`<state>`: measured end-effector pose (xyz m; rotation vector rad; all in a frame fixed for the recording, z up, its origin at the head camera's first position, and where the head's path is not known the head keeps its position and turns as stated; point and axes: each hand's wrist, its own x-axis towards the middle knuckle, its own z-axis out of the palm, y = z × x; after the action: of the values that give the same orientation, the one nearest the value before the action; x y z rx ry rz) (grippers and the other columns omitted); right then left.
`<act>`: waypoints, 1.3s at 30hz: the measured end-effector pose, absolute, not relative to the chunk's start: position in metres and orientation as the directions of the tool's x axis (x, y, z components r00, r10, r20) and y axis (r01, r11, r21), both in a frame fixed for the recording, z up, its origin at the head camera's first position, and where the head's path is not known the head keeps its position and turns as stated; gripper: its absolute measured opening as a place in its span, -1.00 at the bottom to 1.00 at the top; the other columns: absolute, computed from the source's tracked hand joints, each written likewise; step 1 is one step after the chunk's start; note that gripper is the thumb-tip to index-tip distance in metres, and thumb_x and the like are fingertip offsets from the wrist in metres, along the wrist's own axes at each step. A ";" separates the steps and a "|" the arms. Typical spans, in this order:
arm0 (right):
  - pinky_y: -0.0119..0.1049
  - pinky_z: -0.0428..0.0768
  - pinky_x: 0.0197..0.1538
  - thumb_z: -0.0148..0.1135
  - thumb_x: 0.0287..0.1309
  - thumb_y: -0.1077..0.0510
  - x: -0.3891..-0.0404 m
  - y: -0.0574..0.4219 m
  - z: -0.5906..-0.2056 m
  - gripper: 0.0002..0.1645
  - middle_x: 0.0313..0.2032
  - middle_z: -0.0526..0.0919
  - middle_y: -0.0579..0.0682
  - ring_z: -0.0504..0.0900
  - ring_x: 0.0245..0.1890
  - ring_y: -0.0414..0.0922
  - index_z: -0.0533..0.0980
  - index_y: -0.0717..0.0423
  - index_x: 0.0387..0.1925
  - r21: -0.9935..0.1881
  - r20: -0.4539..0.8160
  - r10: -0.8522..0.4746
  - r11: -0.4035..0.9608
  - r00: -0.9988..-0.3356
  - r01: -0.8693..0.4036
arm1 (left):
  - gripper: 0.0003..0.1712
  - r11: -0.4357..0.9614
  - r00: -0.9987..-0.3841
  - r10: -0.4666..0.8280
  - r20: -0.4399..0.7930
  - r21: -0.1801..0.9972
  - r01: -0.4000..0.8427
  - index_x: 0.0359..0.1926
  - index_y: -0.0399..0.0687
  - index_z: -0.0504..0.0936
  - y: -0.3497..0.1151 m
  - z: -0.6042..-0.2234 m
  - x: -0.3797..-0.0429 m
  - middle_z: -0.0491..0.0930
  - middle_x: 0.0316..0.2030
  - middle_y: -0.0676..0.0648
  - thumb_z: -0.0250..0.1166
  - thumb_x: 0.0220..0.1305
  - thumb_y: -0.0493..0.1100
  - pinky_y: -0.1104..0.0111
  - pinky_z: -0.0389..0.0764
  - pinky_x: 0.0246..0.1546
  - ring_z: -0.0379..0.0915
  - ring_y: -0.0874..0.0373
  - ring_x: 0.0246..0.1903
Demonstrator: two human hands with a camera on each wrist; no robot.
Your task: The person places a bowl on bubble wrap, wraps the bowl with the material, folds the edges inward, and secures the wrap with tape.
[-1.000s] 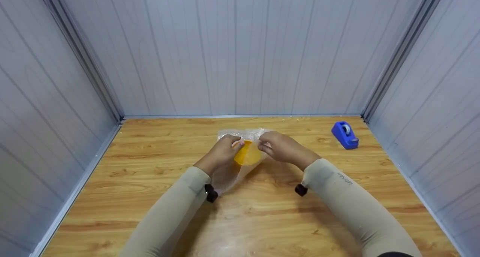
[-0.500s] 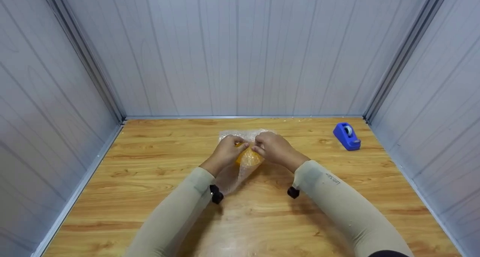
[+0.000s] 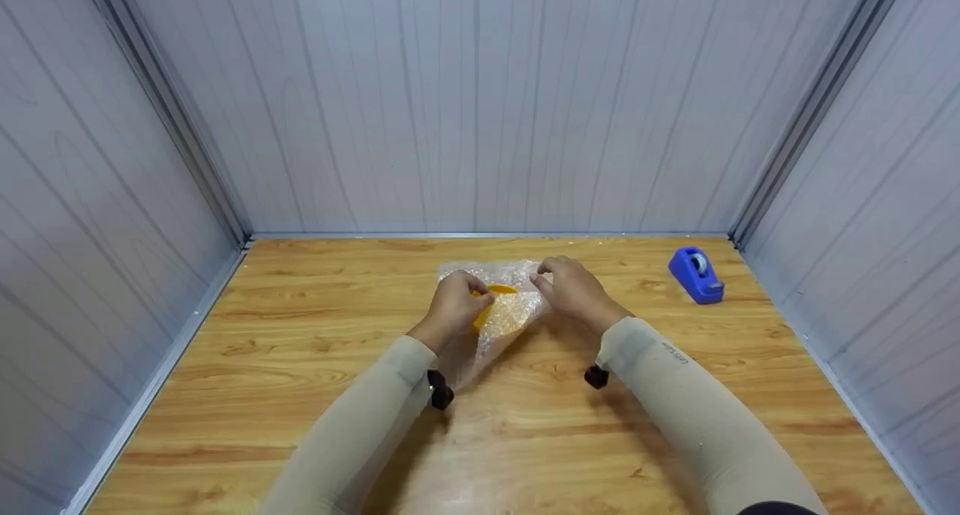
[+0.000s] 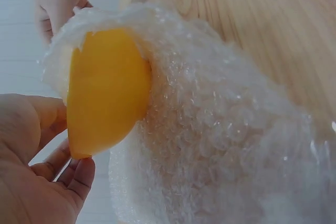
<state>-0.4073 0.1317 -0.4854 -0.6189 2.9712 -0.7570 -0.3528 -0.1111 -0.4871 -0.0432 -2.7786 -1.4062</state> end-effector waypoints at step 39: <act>0.00 0.57 0.14 0.15 0.76 -0.15 -0.417 0.159 -0.508 -0.48 0.04 0.63 0.16 0.56 -0.03 0.05 0.53 0.13 -0.32 -0.658 -0.021 -0.325 0.717 -0.946 -0.231 | -0.91 0.633 -0.989 0.044 0.142 0.762 0.137 -0.31 -0.32 0.80 -0.108 -0.491 -0.345 0.70 -0.13 -0.16 0.54 0.36 -0.38 0.19 0.80 0.00 0.64 -0.01 -0.07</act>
<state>-0.4170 0.1594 -0.5080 -0.4532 2.7842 -1.0388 -0.3454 -0.1083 -0.4915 -0.1521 -2.7388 -1.2911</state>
